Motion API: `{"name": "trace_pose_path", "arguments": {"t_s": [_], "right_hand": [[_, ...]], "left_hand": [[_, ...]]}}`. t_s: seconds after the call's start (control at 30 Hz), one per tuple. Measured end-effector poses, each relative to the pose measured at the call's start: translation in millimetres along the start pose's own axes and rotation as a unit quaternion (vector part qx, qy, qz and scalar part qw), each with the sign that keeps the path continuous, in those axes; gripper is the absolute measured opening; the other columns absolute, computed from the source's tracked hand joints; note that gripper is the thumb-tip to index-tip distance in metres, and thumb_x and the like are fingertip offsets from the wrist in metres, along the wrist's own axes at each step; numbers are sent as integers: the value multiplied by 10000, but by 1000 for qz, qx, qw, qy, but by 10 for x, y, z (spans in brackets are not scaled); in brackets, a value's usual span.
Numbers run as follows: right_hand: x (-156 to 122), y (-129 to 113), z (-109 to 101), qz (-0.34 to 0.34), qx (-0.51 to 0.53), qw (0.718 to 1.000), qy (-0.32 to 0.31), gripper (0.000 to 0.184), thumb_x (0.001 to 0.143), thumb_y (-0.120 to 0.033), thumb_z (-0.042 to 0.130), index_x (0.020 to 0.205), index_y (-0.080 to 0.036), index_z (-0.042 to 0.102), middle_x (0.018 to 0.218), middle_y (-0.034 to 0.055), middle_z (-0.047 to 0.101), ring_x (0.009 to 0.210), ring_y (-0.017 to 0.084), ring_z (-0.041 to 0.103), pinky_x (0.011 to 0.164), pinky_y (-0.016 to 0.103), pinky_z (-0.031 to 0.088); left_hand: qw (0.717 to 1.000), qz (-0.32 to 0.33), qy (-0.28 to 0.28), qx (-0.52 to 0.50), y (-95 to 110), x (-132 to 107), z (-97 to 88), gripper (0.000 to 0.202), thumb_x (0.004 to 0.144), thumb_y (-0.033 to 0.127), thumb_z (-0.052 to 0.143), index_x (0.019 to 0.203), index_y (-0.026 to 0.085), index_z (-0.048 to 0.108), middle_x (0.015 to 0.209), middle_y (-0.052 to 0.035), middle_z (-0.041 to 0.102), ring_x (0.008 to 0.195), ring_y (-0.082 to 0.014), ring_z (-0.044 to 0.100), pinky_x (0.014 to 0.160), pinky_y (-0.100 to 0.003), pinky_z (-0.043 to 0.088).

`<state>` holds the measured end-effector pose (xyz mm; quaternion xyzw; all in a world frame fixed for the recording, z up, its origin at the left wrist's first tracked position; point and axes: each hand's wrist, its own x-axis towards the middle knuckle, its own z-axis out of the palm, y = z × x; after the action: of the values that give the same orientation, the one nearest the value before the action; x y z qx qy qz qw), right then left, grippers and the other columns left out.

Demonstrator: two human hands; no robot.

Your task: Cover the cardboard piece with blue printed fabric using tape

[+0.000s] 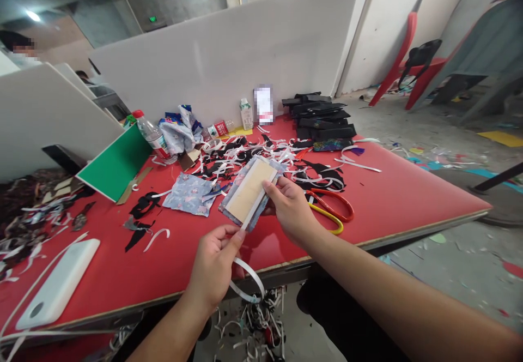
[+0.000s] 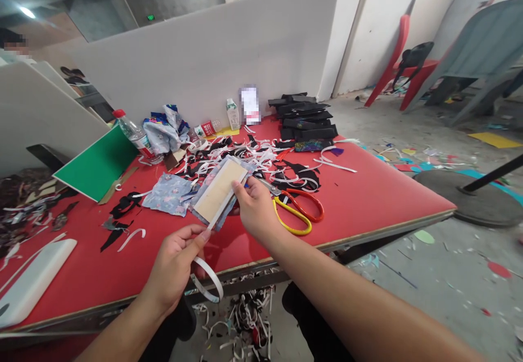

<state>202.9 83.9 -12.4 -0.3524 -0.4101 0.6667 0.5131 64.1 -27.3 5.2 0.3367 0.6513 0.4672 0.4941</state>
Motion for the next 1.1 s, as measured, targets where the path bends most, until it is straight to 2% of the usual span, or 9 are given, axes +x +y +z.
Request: {"name": "trace_pose_path", "arguments": {"t_s": [0.2, 0.37, 0.47, 0.57, 0.67, 0.8, 0.97, 1.1], "right_hand": [[-3, -25, -2, -3, 4, 1000, -3, 500, 760, -595, 808, 1048, -209, 672, 803, 28, 791, 651, 222, 736, 528, 325, 601], [-24, -25, 25, 14, 26, 999, -15, 476, 762, -565, 815, 1050, -224, 651, 856, 35, 799, 730, 247, 764, 572, 355, 626], [-52, -17, 55, 32, 46, 998, -31, 465, 767, -506, 815, 1098, -247, 616, 956, 37, 811, 825, 260, 784, 652, 389, 652], [-105, -15, 89, 47, 55, 996, -55, 533, 707, -378, 875, 1156, -259, 615, 1035, 31, 820, 894, 239, 784, 789, 401, 652], [-173, 1, 118, 66, 49, 993, -89, 501, 621, -295, 933, 1056, -225, 695, 1017, 39, 832, 891, 224, 775, 882, 396, 626], [-235, 65, 139, 105, 41, 985, -132, 369, 590, -355, 960, 834, -165, 759, 864, 77, 833, 756, 228, 767, 815, 407, 625], [-258, 100, 153, 76, 53, 990, -103, 377, 655, -409, 936, 918, -191, 777, 924, 62, 837, 786, 209, 768, 801, 375, 630], [-284, 79, 177, 50, 42, 993, -94, 349, 682, -404, 924, 927, -202, 779, 908, 60, 834, 793, 220, 771, 780, 387, 641]], "left_hand": [[1000, 1, -1, 4, 26, 0, 12, 472, 699, 587, 850, 845, 161, 709, 451, 76, 511, 342, -107, 483, 369, -207, 400], [1000, 1, 1, 7, -11, 46, -15, 474, 689, 590, 853, 833, 163, 706, 447, 70, 525, 332, -116, 491, 359, -214, 387], [1000, 2, 6, 6, -33, 59, -27, 449, 692, 561, 850, 835, 164, 697, 456, 68, 538, 330, -119, 496, 356, -215, 380], [1000, 3, 9, 4, -40, 54, -34, 415, 710, 532, 837, 839, 165, 693, 475, 69, 546, 326, -111, 484, 349, -211, 370], [1000, 5, 8, 2, -40, 43, -40, 379, 734, 509, 831, 819, 166, 692, 481, 68, 544, 334, -101, 482, 357, -200, 363], [1000, 9, 7, -5, -50, 38, -55, 394, 741, 525, 837, 820, 167, 693, 487, 64, 542, 357, -102, 488, 380, -204, 394], [1000, 10, 20, -12, -68, 52, -87, 491, 719, 592, 856, 874, 151, 703, 565, 36, 612, 388, -92, 493, 386, -198, 384], [999, 6, 33, -9, -53, 38, -105, 523, 755, 625, 828, 933, 153, 690, 517, 50, 573, 374, -105, 488, 375, -199, 333]]}}
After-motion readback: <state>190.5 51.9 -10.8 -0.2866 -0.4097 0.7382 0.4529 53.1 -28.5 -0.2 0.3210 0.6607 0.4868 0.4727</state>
